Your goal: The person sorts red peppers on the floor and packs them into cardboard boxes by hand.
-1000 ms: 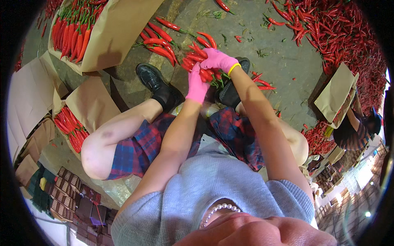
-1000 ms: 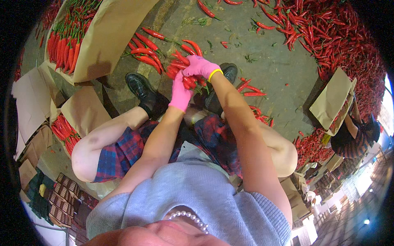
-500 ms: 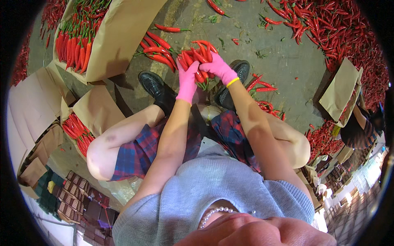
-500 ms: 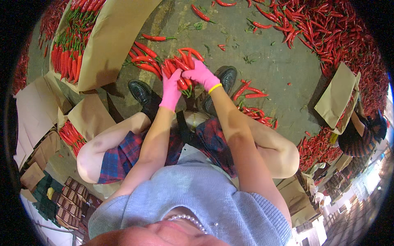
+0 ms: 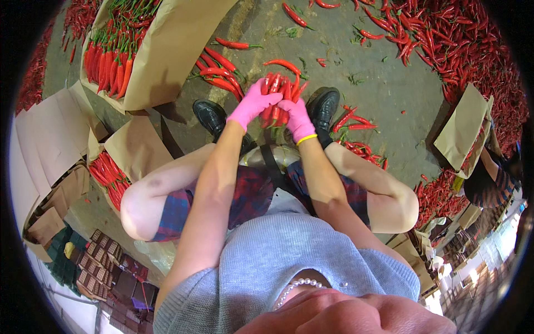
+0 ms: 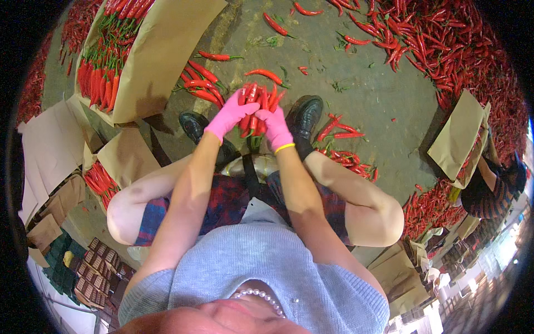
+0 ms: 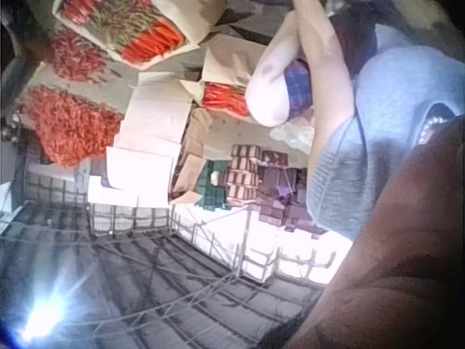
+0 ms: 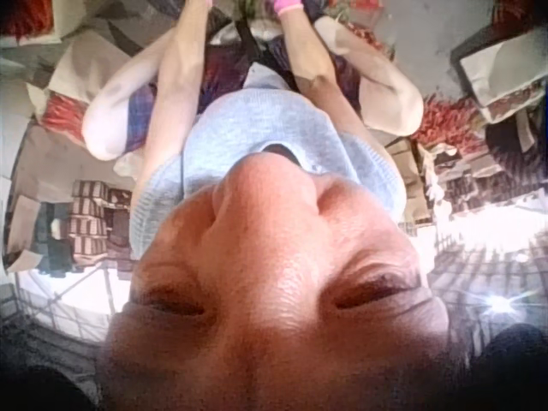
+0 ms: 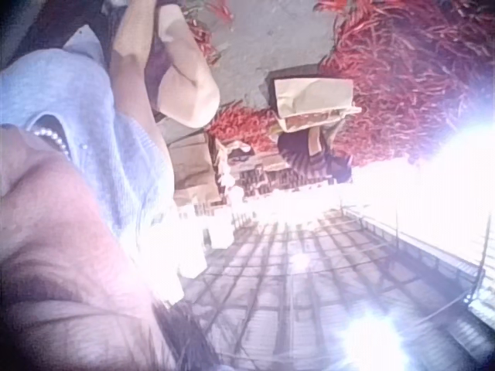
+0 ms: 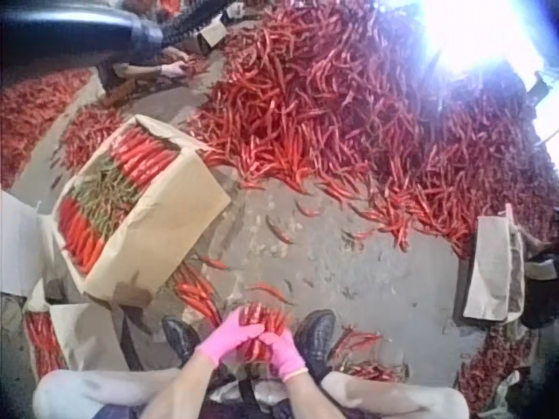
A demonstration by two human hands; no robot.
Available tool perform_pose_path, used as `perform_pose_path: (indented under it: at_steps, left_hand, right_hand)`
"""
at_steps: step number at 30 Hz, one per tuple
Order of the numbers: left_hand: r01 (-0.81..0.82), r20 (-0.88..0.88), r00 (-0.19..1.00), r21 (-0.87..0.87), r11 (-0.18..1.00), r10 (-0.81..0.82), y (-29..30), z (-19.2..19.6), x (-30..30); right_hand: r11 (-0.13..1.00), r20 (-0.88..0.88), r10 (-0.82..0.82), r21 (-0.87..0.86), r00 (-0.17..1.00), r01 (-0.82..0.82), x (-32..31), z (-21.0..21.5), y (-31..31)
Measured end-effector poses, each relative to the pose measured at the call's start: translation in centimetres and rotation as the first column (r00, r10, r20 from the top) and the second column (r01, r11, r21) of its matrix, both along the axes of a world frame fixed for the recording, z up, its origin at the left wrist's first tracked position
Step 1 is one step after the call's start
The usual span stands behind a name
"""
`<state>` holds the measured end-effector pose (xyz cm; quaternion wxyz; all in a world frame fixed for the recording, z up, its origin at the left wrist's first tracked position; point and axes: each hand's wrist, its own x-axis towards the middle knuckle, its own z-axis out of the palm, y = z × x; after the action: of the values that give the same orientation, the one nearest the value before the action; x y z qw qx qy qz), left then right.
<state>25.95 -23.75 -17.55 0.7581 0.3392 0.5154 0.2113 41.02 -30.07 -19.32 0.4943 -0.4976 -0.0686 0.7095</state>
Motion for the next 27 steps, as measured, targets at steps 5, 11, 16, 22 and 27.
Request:
perform_pose_path:
  at_steps: [5, 11, 16, 22, 27]
  left_hand:
    - [-0.472, 0.38, 0.741, -0.293, 0.832, 0.554, 0.6, -2.1, 4.3]
    - [-0.68, 0.442, 0.508, -0.32, 0.659, 0.739, -0.4, -2.9, 4.3]
    - [-0.777, 0.472, 0.445, -0.218, 0.59, 0.761, 5.9, -1.8, -3.6]
    - [-0.745, 0.409, 0.533, -0.188, 0.64, 0.74, 10.0, -2.1, -6.6]
    - [-0.717, 0.362, 0.607, -0.134, 0.684, 0.707, 9.2, -0.7, -4.1]
  right_hand:
    - [0.813, 0.416, 0.561, -0.113, 0.716, -0.571, 5.6, 3.7, 9.8]
    - [0.666, 0.387, 0.709, -0.09, 0.59, -0.741, 4.0, 2.9, 13.4]
    - [0.557, 0.418, 0.709, 0.161, 0.568, -0.815, -5.5, 3.7, 20.8]
    - [0.408, 0.351, 0.855, 0.001, 0.382, -0.913, -7.4, -0.9, 27.1]
    - [0.706, 0.243, 0.659, 0.13, 0.712, -0.697, -3.3, 3.1, 21.9]
